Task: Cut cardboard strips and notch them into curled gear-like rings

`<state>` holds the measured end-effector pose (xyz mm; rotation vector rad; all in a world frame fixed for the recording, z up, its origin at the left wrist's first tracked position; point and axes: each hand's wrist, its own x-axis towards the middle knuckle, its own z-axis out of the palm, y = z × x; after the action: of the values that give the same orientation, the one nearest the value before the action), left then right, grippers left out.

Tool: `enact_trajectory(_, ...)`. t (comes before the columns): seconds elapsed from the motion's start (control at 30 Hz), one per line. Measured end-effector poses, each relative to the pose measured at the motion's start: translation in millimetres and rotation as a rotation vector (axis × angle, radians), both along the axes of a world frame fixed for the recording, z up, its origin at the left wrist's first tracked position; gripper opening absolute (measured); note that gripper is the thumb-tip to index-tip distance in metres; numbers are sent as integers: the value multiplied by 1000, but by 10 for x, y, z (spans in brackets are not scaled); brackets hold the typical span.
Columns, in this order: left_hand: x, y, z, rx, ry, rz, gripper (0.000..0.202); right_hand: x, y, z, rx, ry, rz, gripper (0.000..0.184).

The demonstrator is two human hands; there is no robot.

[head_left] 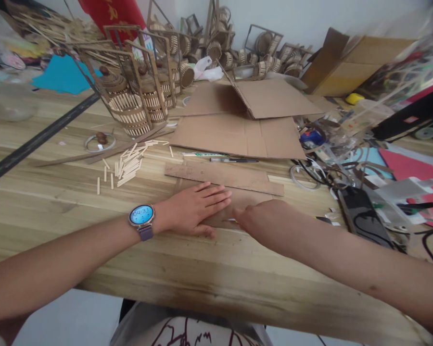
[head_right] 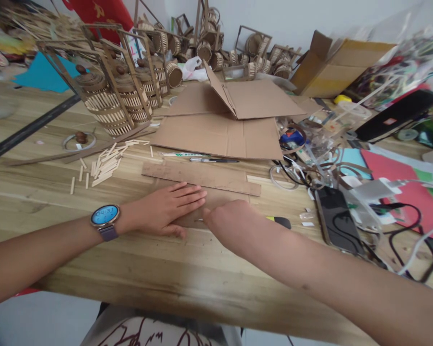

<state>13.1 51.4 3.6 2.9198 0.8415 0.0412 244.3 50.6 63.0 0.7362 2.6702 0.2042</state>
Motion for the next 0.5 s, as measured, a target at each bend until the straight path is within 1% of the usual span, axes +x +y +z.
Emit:
enact_trajectory(0.17,-7,0,-18,16,-34,-9,82,-11,8,-19,-19,9,-14,23)
enact_trajectory(0.33,-9,-4,-3,10,-37,-12,79,-57,14,23,-30,-32,-27,23)
enact_trajectory(0.5,-7,-6,15,0,-44,-7,78,-50,2,15,-28,-29,16,26)
